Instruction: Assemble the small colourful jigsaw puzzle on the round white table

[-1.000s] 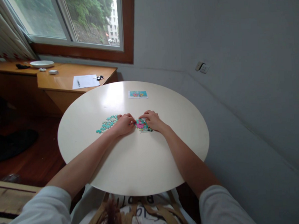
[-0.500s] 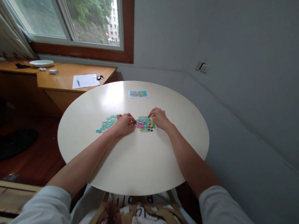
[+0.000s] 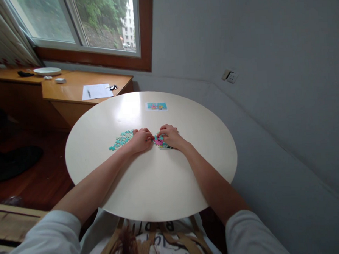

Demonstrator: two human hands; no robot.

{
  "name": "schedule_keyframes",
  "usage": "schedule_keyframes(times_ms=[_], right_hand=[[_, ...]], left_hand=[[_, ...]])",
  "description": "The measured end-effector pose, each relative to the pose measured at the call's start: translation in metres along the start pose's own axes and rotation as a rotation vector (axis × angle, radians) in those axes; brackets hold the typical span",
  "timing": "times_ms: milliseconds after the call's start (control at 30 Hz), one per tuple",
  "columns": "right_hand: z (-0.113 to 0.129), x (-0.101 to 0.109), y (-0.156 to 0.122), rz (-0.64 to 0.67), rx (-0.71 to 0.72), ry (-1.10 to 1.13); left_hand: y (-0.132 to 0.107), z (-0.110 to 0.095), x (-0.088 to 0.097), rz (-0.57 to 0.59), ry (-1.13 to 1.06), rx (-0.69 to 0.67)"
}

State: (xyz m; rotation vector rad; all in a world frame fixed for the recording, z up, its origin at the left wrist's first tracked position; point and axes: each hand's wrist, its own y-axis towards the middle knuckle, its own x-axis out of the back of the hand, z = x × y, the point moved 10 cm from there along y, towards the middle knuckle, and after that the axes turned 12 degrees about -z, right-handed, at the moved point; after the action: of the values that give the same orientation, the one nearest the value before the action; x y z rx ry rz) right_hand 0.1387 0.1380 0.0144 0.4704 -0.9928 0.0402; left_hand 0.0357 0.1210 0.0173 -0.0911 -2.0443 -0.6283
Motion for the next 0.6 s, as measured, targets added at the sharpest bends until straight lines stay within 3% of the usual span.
schedule_keyframes(times_ms=[367, 600], right_hand=[[-0.055, 0.038, -0.001, -0.028, -0.153, -0.052], [-0.067, 0.038, -0.001, -0.04, -0.184, -0.052]], left_hand=[[0.001, 0.006, -0.003, -0.005, -0.017, 0.012], [0.001, 0.006, -0.003, -0.007, -0.032, 0.006]])
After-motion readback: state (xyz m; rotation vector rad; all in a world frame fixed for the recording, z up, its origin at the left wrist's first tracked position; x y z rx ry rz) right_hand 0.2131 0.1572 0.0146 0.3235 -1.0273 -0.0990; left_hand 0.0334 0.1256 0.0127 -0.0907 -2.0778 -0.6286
